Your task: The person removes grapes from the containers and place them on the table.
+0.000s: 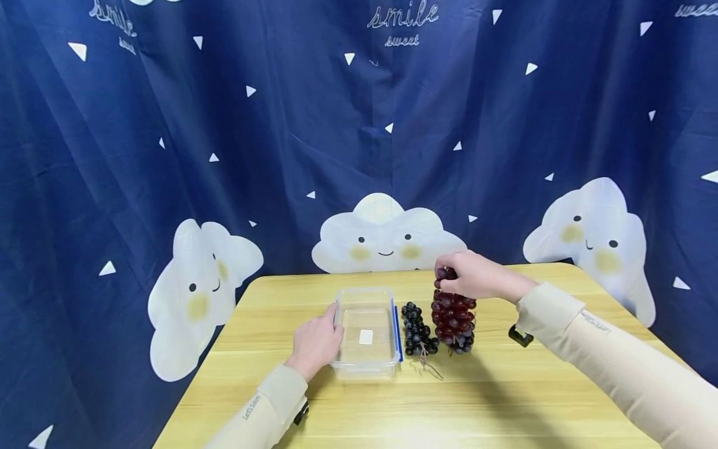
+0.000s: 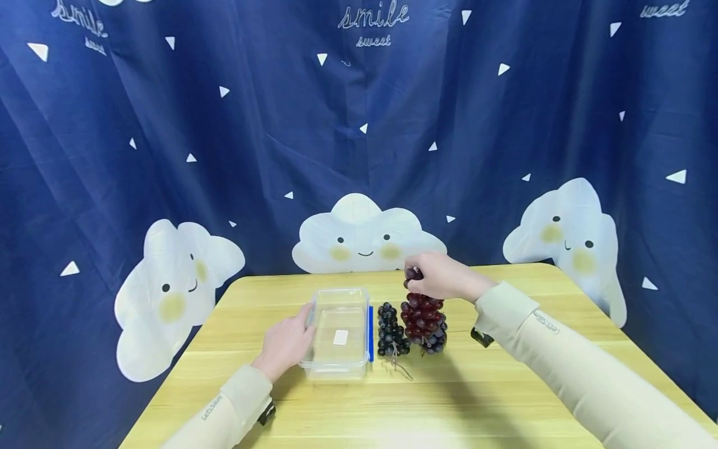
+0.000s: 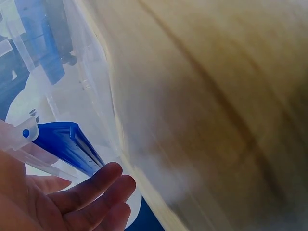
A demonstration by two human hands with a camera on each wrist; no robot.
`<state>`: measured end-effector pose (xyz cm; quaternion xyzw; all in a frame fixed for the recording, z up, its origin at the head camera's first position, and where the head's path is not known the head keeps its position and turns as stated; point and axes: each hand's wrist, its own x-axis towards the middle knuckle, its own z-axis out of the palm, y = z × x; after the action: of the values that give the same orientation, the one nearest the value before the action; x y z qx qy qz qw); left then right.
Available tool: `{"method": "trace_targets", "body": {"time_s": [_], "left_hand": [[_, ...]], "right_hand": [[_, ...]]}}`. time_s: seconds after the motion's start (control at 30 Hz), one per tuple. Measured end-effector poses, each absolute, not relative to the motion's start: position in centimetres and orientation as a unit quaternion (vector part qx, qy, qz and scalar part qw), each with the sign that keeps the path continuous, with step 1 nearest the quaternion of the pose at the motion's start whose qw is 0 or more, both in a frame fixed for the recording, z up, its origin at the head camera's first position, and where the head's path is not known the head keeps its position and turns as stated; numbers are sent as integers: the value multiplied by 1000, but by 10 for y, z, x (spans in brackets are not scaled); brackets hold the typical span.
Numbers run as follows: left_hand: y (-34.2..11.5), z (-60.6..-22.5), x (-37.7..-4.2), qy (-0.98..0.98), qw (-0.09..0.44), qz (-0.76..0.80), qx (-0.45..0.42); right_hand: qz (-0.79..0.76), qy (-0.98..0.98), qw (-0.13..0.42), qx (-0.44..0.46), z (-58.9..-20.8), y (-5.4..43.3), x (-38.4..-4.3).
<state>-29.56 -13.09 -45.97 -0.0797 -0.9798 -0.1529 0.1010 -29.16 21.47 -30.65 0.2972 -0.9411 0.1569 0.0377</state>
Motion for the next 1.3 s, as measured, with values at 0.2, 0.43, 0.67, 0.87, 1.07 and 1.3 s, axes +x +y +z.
{"method": "trace_targets", "body": {"time_s": [0.2, 0.43, 0.67, 0.87, 1.07, 1.3], "left_hand": [[-131, -458, -294, -979, 102, -154, -80], [-131, -458, -294, -979, 103, -159, -81], [-132, -458, -295, -978, 104, -159, -82], [-132, -459, -295, -979, 103, -154, -82], [-133, -460, -296, -980, 99, -151, -80], [-133, -460, -296, -980, 105, -146, -79]], "right_hand": [[153, -944, 45, 289, -308, 232, -282], [156, -945, 48, 283, -308, 247, -272], [162, -949, 44, 268, -306, 262, -261], [168, -951, 24, 257, -313, 275, -256], [160, -951, 37, 261, -324, 286, -254], [159, -951, 41, 262, -335, 296, -256]]}}
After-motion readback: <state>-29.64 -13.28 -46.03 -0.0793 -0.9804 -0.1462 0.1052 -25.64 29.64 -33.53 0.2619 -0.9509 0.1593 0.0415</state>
